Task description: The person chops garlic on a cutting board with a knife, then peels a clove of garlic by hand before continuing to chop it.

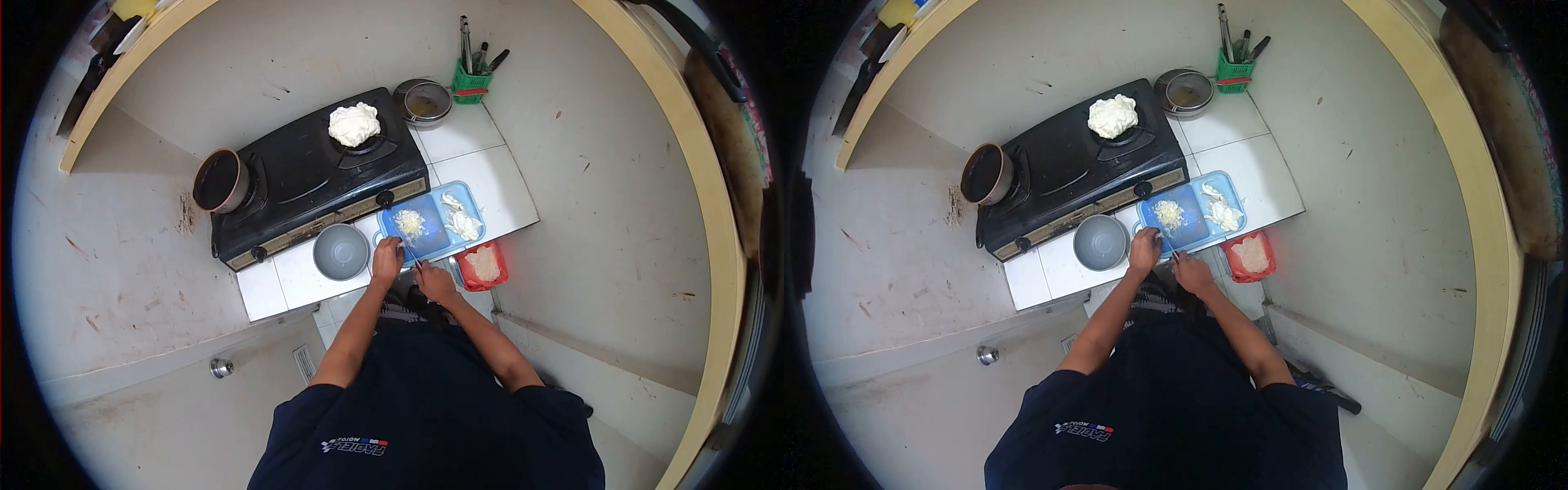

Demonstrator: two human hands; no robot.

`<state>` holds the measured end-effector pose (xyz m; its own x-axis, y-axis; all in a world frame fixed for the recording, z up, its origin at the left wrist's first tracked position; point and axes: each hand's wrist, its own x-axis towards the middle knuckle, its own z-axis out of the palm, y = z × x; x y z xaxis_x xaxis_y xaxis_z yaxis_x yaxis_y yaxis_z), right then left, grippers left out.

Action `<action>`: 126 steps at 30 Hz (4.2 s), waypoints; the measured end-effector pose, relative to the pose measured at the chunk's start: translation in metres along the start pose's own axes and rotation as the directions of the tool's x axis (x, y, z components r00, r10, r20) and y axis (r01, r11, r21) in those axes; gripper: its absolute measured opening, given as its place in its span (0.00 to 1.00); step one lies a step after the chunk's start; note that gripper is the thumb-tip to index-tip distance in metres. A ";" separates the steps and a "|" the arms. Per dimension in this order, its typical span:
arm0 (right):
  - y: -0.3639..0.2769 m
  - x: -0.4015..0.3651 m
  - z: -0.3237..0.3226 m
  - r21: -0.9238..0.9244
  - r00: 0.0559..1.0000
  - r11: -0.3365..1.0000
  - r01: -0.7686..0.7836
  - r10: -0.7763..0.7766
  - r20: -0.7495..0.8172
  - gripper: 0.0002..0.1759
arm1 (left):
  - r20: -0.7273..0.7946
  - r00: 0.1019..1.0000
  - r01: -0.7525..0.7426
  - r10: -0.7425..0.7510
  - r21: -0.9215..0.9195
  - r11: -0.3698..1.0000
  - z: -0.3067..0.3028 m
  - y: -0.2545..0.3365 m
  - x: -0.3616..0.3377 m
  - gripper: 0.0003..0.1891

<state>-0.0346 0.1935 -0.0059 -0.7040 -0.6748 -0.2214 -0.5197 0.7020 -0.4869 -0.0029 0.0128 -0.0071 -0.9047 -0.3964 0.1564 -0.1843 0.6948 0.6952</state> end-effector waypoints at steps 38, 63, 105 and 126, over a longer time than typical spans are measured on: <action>0.000 0.025 0.008 0.054 0.999 0.998 0.034 -0.033 -0.030 0.20 | 0.062 0.998 0.031 -0.033 0.030 0.999 -0.004 0.002 0.001 0.10; 0.001 0.014 0.008 0.099 0.999 0.995 0.030 -0.027 -0.036 0.22 | 0.071 0.996 -0.064 0.062 0.036 0.997 -0.003 -0.003 -0.001 0.05; -0.003 0.007 -0.001 0.033 0.999 0.998 0.047 -0.047 -0.004 0.19 | -0.017 1.000 0.004 -0.005 -0.027 1.000 0.006 -0.009 0.002 0.03; 0.000 0.012 0.008 0.042 0.998 0.997 -0.061 0.061 0.018 0.21 | -0.032 0.997 0.067 -0.070 -0.097 0.993 0.004 -0.005 0.002 0.03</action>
<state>-0.0393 0.1836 -0.0158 -0.7256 -0.6349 -0.2653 -0.4547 0.7318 -0.5077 -0.0053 0.0109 -0.0125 -0.8766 -0.4634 0.1295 -0.2064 0.6053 0.7688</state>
